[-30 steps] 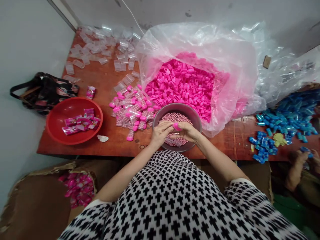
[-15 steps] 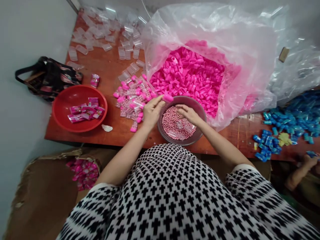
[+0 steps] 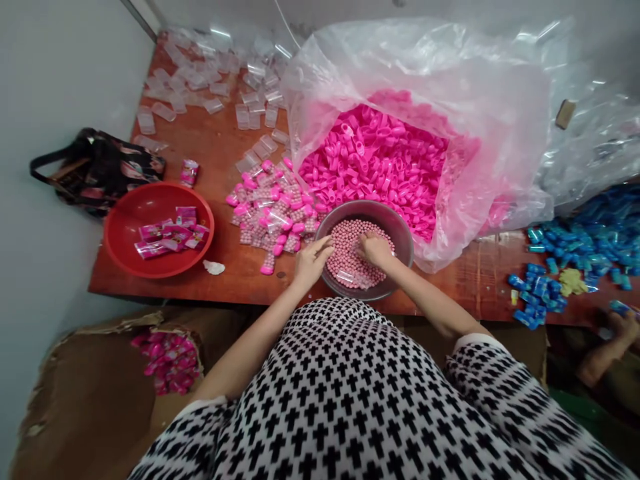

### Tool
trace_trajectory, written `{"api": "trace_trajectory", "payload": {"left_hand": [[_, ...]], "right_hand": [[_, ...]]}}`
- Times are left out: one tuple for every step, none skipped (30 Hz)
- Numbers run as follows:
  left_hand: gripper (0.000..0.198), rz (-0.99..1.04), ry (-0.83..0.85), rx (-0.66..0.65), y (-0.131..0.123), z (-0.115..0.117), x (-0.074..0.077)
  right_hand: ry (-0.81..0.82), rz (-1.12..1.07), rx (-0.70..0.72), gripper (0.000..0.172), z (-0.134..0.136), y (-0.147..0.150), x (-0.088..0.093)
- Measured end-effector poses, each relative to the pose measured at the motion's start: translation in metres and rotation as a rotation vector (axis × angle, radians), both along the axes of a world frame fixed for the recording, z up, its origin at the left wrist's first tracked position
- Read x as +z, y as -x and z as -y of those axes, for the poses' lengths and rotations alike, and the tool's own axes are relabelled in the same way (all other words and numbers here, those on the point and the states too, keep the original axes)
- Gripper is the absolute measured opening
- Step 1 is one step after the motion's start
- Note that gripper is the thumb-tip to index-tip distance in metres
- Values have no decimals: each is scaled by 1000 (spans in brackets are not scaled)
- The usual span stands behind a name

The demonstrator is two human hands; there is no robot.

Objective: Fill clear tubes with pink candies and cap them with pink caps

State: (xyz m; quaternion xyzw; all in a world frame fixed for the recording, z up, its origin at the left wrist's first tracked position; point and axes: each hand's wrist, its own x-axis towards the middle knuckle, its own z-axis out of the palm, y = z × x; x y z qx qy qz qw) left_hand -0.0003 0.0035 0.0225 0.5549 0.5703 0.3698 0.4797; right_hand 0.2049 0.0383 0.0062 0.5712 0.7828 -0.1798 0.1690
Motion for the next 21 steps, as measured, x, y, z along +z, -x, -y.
{"api": "trace_trajectory", "payload": {"left_hand": [[36, -2, 9, -5, 1, 1, -1], [35, -7, 15, -6, 3, 1, -2], [35, -14, 21, -5, 5, 0, -3], [35, -22, 27, -1, 6, 0, -5], [35, -28, 29, 6, 7, -1, -6], [35, -28, 30, 11, 8, -2, -8], [35, -28, 30, 17, 9, -3, -10], [35, -29, 27, 23, 10, -4, -11], [36, -34, 24, 31, 11, -5, -12], [36, -44, 22, 38, 12, -6, -13], [36, -58, 18, 47, 13, -7, -13], [36, -75, 13, 56, 14, -8, -12], [36, -97, 6, 62, 15, -9, -12], [36, -123, -6, 62, 16, -10, -11], [36, -149, -23, 57, 16, -12, -11], [36, -176, -43, 44, 16, -13, -11], [36, -199, -60, 23, 15, -14, -11], [37, -216, -67, -3, 13, -15, -12], [39, -225, -59, -30, 10, -16, -14], [40, -220, -34, -58, 6, -17, -15], [41, -198, 4, -89, 2, -17, -17]], "right_hand": [[-61, 13, 6, 31, -10, -4, 0], [-109, 32, 8, 31, -19, -6, -1], [-132, 49, 11, 32, -26, -6, -3], [-131, 55, 23, 34, -32, -4, -6], [-113, 47, 50, 35, -37, 0, -10], [-86, 19, 94, 34, -39, 6, -15], [-60, -22, 147, 33, -40, 13, -22], [-40, -75, 208, 32, -38, 21, -28], [-24, -129, 257, 31, -36, 28, -35], [-11, -184, 282, 30, -33, 34, -41], [3, -248, 282, 28, -29, 39, -46], [28, -333, 246, 26, -26, 42, -51], [63, -428, 189, 24, -23, 42, -54], [96, -519, 131, 25, -20, 41, -55], [127, -610, 69, 29, -18, 38, -56], [160, -703, 2, 34, -16, 35, -54], [193, -804, -71, 38, -13, 31, -52], [227, -913, -148, 40, -10, 27, -48], [268, -1032, -226, 41, -7, 23, -43], [319, -1162, -307, 42, -4, 20, -37], [367, -1273, -375, 42, 0, 18, -31]]}}
